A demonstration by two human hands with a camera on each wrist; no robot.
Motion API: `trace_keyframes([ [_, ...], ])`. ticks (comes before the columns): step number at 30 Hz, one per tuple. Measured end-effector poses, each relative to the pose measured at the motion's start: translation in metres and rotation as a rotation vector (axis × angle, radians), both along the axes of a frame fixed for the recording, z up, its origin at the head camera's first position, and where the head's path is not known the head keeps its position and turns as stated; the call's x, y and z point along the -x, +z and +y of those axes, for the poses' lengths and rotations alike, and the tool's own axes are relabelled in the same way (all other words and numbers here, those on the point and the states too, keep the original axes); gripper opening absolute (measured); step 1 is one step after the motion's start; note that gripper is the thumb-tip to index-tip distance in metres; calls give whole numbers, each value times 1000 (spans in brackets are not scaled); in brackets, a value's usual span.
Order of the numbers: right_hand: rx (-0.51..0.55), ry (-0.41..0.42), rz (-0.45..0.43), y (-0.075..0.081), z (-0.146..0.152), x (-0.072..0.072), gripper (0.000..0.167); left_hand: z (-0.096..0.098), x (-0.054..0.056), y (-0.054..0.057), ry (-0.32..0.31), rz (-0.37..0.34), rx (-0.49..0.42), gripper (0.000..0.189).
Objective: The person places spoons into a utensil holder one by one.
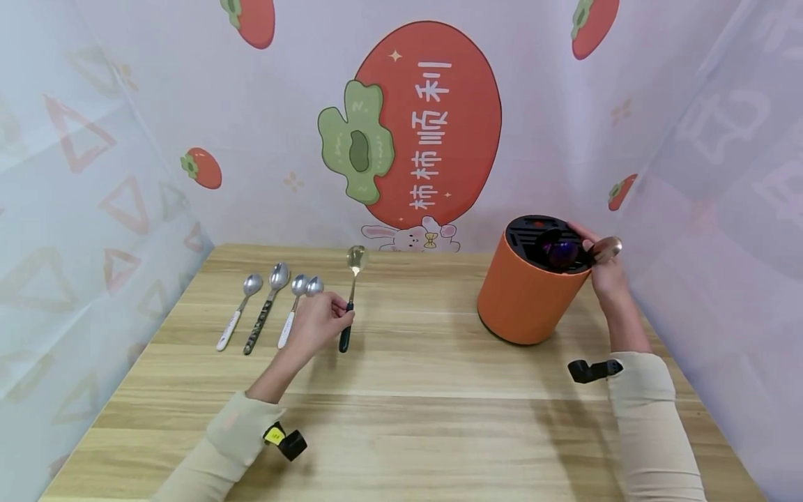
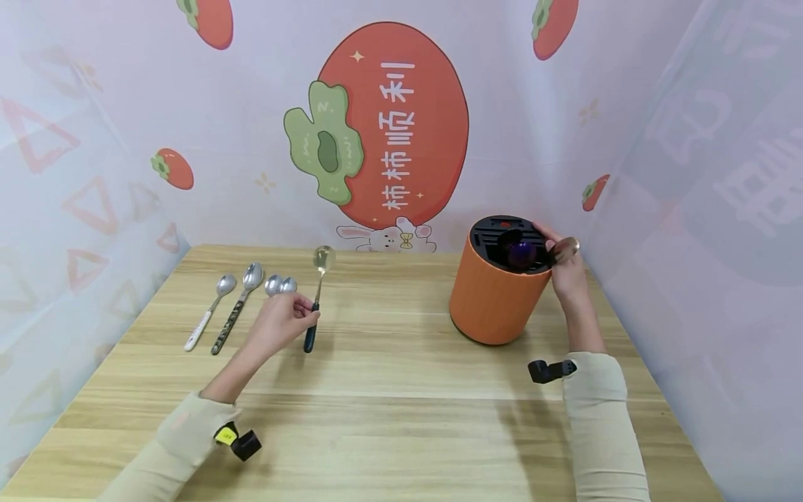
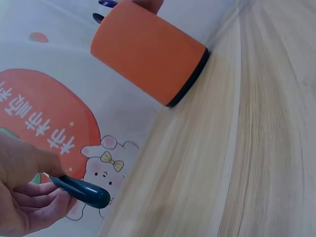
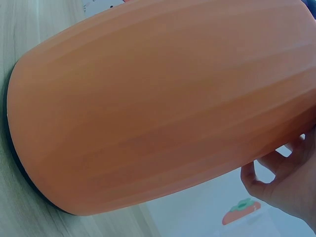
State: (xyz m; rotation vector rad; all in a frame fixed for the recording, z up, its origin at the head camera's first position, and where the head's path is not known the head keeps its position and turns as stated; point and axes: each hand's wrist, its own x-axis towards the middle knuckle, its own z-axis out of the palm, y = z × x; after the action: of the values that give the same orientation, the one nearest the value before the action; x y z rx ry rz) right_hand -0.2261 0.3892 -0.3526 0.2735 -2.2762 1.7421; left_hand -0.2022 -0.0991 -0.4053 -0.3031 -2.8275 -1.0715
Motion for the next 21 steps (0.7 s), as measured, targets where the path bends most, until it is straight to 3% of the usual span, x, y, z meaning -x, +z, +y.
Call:
trace_keyframes([
  [7,60,38,16,0,-1,-1,50,22,-6,8,-27,14,-47,13],
  [18,20,11,-8,0,0,-2,51,61,-11,22,-94,81,-133,10],
  [21,-38,-12,-25,1,1,-2,53,71,-11,27,-122,111,-156,10],
])
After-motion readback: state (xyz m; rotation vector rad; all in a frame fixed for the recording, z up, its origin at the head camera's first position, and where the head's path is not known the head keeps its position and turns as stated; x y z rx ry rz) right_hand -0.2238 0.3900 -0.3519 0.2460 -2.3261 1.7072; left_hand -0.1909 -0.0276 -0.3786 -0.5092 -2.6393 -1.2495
